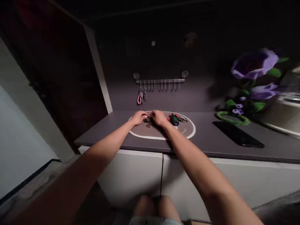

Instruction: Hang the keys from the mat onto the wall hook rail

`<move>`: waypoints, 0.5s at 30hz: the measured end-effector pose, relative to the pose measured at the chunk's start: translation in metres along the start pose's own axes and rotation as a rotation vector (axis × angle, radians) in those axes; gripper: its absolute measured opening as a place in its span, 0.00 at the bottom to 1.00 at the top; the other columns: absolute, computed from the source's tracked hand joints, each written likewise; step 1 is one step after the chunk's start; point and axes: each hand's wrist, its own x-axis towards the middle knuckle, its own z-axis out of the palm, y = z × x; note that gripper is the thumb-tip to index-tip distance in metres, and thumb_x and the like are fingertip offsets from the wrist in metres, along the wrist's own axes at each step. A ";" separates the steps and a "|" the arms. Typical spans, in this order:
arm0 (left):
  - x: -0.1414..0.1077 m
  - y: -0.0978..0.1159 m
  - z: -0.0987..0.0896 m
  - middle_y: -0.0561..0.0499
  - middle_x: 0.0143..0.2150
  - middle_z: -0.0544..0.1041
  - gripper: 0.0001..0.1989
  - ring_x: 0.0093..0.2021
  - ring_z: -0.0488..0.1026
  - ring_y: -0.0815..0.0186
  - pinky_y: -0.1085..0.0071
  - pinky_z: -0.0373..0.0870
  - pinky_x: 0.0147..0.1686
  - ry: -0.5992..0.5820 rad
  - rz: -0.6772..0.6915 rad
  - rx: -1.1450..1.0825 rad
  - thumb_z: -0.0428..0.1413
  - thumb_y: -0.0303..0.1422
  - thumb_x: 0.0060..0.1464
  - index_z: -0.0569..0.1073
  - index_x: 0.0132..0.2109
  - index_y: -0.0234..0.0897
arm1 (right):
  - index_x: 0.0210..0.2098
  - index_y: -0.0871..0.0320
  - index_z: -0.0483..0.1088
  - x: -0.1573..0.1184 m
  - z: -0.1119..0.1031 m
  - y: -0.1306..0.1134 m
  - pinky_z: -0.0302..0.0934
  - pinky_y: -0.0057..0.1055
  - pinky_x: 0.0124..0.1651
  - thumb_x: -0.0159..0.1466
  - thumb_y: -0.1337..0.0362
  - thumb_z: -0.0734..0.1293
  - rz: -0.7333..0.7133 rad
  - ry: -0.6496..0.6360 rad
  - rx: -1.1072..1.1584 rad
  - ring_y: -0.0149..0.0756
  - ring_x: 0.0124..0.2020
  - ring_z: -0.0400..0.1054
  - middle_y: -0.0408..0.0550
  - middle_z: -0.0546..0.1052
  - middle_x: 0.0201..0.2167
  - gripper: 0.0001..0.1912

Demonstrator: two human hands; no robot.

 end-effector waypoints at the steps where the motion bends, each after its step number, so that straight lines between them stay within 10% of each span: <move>1: 0.000 -0.002 0.001 0.44 0.42 0.76 0.13 0.41 0.70 0.63 0.71 0.63 0.42 0.006 0.021 0.007 0.49 0.28 0.51 0.75 0.41 0.32 | 0.40 0.61 0.72 0.000 0.001 0.000 0.55 0.23 0.39 0.60 0.68 0.59 -0.003 -0.013 -0.010 0.35 0.40 0.69 0.51 0.76 0.40 0.13; 15: 0.001 -0.009 0.005 0.50 0.29 0.75 0.07 0.30 0.68 0.68 0.72 0.63 0.35 0.059 0.029 -0.187 0.52 0.28 0.48 0.75 0.30 0.32 | 0.38 0.60 0.74 0.005 0.008 0.001 0.55 0.24 0.38 0.57 0.68 0.61 -0.023 -0.076 -0.046 0.35 0.37 0.69 0.51 0.77 0.37 0.12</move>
